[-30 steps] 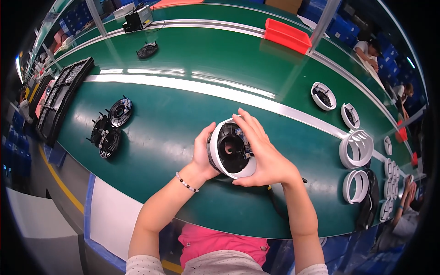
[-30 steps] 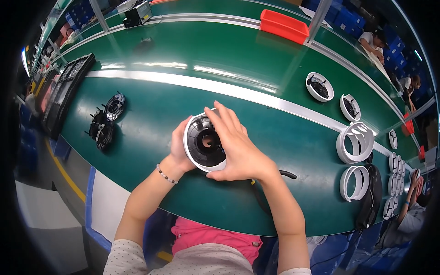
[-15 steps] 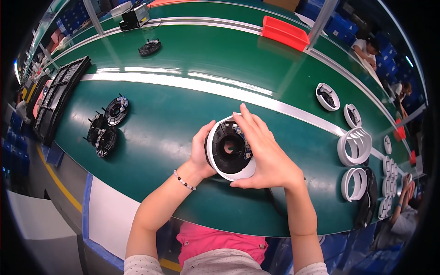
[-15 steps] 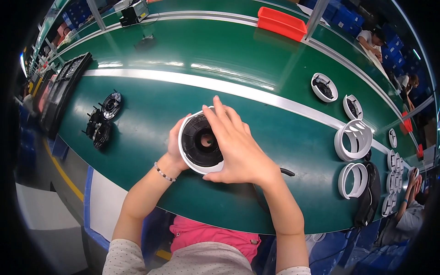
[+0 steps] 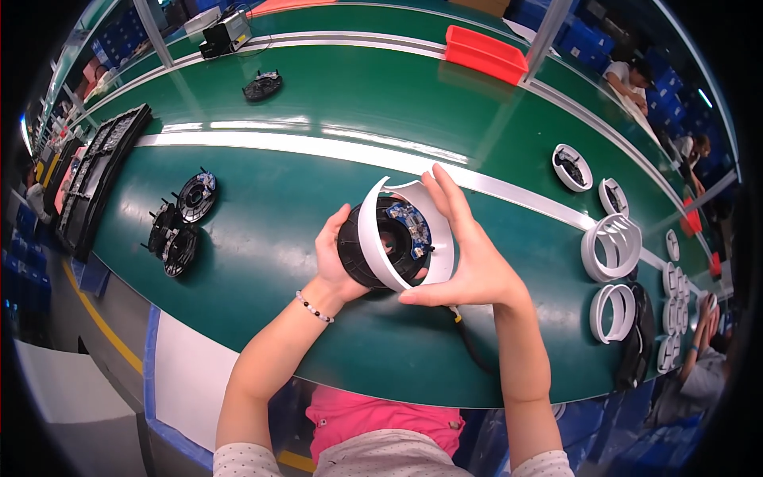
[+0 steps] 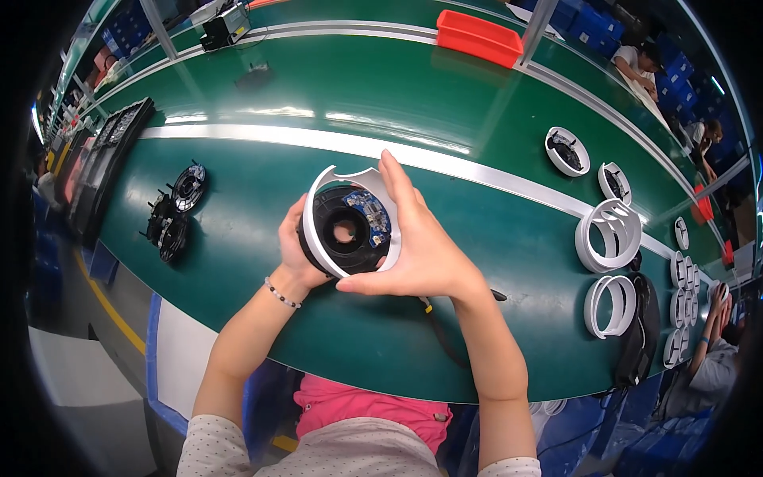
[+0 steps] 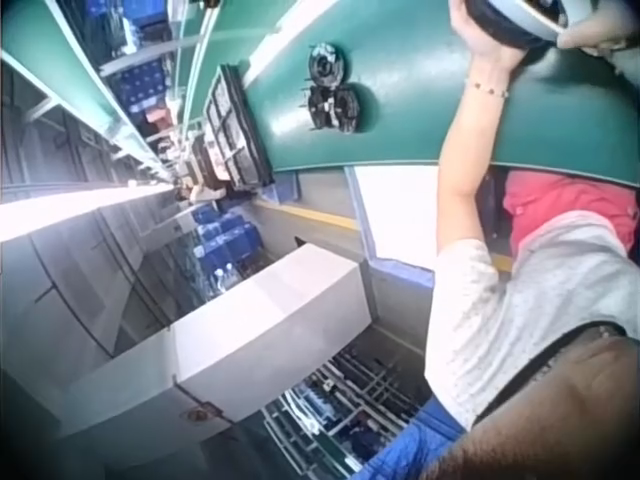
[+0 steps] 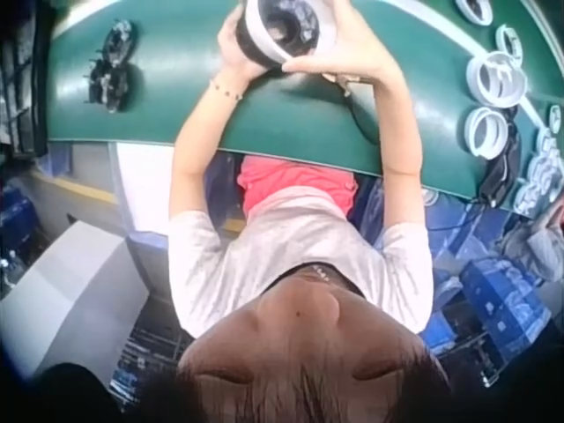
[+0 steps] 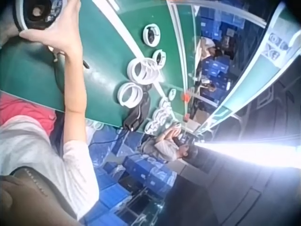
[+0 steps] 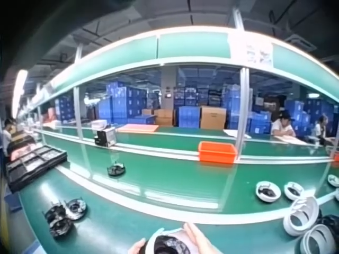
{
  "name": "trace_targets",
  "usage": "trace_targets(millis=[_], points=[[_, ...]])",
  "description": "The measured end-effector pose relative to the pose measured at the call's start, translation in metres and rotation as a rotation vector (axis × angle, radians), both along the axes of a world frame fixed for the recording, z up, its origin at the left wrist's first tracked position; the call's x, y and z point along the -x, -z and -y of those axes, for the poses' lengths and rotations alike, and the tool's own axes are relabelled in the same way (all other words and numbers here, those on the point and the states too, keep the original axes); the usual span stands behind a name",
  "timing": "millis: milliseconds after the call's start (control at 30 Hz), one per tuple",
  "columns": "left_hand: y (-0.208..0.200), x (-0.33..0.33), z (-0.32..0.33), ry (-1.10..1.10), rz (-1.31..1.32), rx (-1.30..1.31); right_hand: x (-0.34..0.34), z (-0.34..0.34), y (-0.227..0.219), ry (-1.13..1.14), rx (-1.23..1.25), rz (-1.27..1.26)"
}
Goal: Assembling electronic components of a light fixture on a factory assembly line.
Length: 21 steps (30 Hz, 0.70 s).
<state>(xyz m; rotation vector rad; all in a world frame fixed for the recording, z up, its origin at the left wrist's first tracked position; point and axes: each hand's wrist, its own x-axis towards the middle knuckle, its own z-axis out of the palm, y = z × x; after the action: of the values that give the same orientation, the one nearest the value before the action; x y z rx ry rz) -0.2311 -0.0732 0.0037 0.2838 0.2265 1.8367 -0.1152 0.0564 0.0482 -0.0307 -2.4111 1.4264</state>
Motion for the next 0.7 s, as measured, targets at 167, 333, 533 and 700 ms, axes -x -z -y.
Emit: trace_targets(millis=[167,333,533,700], points=[[0.016,-0.002,-0.004,-0.189,-0.101,0.194,0.006,0.022,0.002,0.074,-0.270,0.000],[0.013,-0.005,-0.005,-0.181,-0.104,0.212,0.005,0.018,0.005,0.038,-0.303,0.014],[0.016,-0.001,-0.008,-0.183,-0.114,0.191,0.009,0.015,0.016,0.017,-0.273,-0.089],[0.020,0.000,-0.010,-0.129,-0.061,0.190,0.013,0.016,0.025,0.057,-0.271,-0.032]])
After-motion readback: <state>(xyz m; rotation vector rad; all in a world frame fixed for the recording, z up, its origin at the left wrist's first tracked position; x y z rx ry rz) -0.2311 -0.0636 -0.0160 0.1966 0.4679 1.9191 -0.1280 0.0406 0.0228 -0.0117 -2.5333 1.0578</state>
